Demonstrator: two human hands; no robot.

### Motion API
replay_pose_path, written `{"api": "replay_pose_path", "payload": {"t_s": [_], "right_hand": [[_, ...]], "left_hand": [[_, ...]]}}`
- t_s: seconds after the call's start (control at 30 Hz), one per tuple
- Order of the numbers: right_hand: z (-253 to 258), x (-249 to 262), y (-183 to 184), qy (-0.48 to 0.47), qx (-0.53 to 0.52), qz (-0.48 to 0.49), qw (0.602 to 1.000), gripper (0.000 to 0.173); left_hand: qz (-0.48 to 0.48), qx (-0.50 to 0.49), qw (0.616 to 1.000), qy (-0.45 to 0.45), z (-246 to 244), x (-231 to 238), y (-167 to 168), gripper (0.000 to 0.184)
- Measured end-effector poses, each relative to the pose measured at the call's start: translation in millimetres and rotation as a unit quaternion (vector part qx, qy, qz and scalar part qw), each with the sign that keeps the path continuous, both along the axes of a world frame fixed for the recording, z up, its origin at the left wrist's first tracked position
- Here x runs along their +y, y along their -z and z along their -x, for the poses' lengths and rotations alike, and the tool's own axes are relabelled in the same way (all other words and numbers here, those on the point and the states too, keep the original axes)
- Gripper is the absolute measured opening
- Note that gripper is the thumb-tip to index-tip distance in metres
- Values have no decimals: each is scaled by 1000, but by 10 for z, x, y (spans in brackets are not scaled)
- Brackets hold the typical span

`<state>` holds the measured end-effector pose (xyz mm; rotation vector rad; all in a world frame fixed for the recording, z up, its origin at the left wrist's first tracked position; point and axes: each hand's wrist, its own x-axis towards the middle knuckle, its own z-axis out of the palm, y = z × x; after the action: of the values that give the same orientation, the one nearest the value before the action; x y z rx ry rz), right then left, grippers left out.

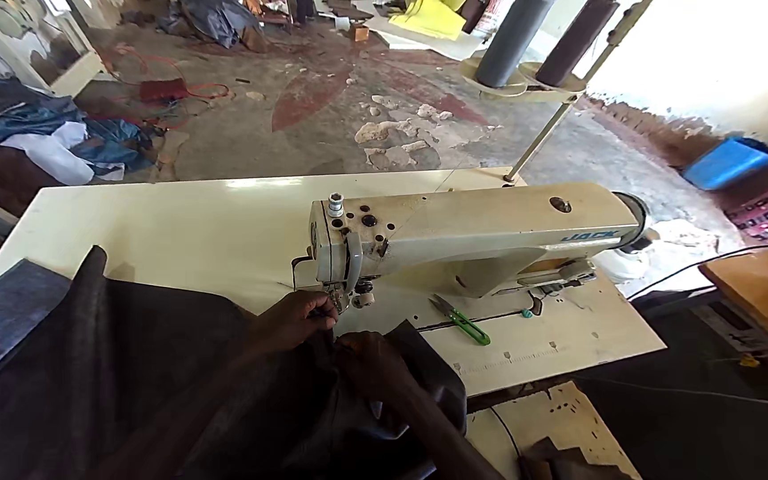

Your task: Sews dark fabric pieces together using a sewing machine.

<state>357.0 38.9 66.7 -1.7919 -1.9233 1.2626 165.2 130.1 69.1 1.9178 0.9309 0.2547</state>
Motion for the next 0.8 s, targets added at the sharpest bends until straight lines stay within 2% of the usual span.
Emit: {"api": "replay_pose_path", "payload": {"t_s": [0.07,0.13,0.23,0.33,0.43,0.53,0.67,0.8], "right_hand": [[-3,8,-24,-10,-18,2,1000,30],[-15,6,-33,-17,-14,1,1000,30],[-41,-24,9,-22,-4,-19,1000,30],[-58,-69,34,-26,13,-37,999,30],[-88,-106,89,-22,49,-58,997,30],[-130,-143,192,-1,110,-87,990,29],[-155,-216,212,58,189,-107,974,22],[-164,-285,141,73,236,-85,965,21]], "left_hand": [[48,-36,998,1,8,12,-22,10],[90,-59,994,12,40,15,-31,20],[89,-41,994,54,89,36,-37,33],[74,-5,993,97,132,40,-93,29],[53,33,991,120,155,60,-133,15],[62,33,993,91,192,2,-188,14],[131,-81,988,25,285,-202,-191,12],[125,-145,981,-37,321,-418,-134,9]]}}
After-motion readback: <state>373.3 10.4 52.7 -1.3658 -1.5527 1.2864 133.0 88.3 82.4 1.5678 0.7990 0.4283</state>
